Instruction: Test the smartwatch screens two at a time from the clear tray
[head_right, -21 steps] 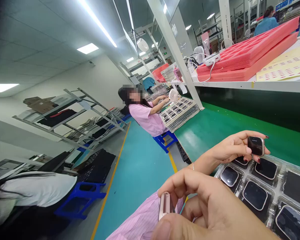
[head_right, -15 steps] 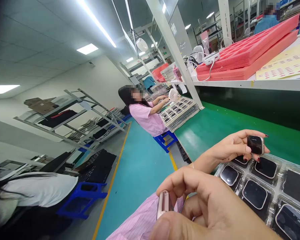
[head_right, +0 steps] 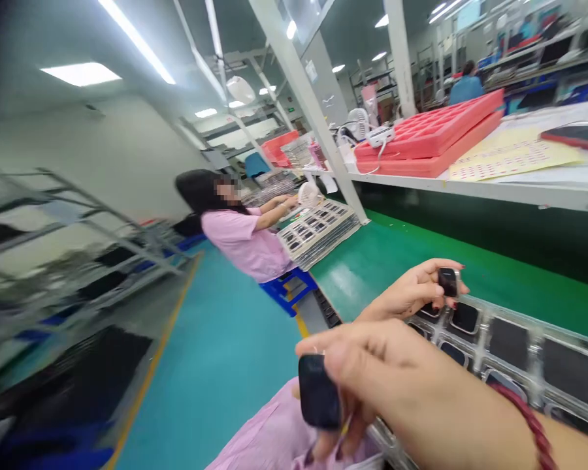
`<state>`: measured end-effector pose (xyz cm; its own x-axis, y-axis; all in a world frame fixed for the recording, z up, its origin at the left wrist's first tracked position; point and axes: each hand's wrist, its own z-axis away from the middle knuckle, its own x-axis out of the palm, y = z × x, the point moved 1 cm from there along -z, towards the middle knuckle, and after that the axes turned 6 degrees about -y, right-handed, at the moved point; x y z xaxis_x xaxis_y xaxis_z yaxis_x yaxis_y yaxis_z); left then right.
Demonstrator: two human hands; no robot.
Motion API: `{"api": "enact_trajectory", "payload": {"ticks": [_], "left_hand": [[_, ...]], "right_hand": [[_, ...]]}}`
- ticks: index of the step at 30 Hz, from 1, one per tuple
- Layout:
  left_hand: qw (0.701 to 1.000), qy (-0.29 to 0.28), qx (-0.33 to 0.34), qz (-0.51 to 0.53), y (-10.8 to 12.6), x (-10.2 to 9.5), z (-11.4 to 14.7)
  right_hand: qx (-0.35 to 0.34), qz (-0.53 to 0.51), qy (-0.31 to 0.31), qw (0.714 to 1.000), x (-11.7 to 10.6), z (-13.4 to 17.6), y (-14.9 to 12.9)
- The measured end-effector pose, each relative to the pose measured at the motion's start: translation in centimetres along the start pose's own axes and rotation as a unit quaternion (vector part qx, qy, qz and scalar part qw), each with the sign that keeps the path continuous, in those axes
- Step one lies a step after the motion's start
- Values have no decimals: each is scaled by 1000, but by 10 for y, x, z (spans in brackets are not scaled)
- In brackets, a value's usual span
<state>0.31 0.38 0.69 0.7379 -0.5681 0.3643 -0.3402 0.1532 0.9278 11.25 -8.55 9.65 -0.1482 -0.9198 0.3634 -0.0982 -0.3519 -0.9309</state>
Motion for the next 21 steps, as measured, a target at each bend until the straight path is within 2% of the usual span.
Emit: {"api": "enact_trajectory", "payload": {"ticks": [3,7,11,13,16,21], "left_hand": [[1000,18,3,-5,5,4,3],[998,57,4,-16,7,7,-6],[994,64,10,-85,14,17,-29],[990,62,24,-126,17,23,-38],[986,57,24,-152,15,28,-45],[986,52,5,-160,5,24,-43]], "right_hand": [[-4,10,81,997,-16,3,-15],[-30,92,203,974,-54,40,-20],[-67,188,356,913,-91,94,-17],[-84,212,413,881,-105,116,-13],[-104,225,456,854,-120,132,-2],[-85,242,450,856,-129,132,12]]}}
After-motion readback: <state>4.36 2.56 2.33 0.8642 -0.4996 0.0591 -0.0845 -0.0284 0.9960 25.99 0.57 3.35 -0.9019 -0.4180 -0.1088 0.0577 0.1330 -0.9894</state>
